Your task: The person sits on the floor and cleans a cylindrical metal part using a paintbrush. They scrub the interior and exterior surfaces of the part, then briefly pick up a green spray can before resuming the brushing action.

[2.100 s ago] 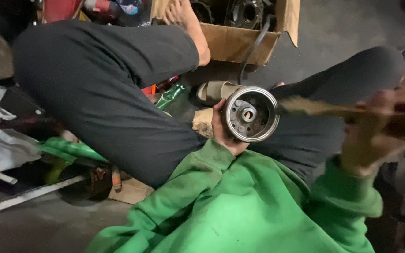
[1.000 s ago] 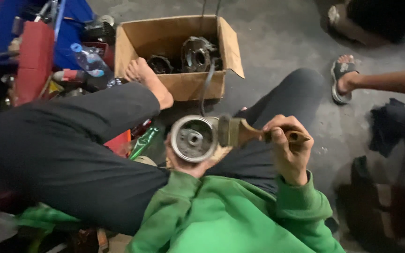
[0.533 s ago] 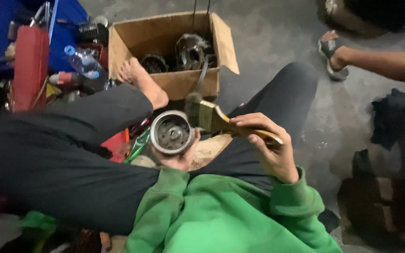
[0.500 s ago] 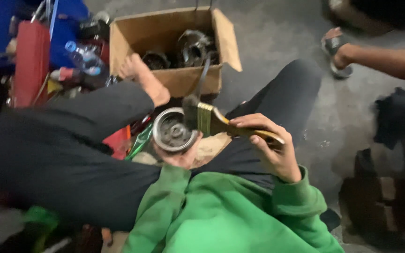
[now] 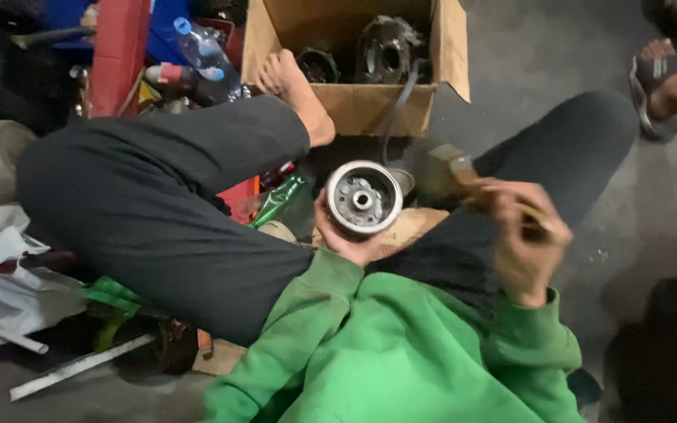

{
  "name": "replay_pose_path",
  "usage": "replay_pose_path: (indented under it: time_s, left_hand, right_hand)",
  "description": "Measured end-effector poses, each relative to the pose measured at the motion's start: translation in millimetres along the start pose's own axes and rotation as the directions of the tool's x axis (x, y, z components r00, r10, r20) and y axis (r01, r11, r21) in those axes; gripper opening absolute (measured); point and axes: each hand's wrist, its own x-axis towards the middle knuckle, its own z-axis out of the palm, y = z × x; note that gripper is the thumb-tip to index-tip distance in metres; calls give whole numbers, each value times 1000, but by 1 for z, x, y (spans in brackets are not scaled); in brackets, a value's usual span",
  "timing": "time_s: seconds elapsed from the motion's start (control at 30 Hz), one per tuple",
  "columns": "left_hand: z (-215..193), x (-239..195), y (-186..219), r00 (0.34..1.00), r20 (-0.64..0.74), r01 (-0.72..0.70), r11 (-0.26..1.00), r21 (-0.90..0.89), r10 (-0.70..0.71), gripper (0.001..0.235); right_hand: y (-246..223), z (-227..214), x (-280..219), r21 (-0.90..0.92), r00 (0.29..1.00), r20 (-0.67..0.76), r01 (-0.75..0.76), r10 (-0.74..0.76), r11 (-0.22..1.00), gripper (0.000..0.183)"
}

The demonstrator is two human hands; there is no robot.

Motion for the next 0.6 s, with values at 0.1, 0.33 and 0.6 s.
replay_pose_path:
  time_s: [0.1,0.33,0.6]
  left_hand:
    - [-1,0,5,999,5,-32,999,-5,32,49]
    - [3,-3,2,997,19,-77,997,-18,77,49]
    - [-18,0,-7,991,-99,-98,992,-79,90,50]
  right_hand:
    - [-8,-1,4,106,976,-213,-19,41,994,21]
    - [-10,7,8,23,999,-47,5,-4,1000,25]
    - [-4,17,-1,141,984,167,-86,62,986,24]
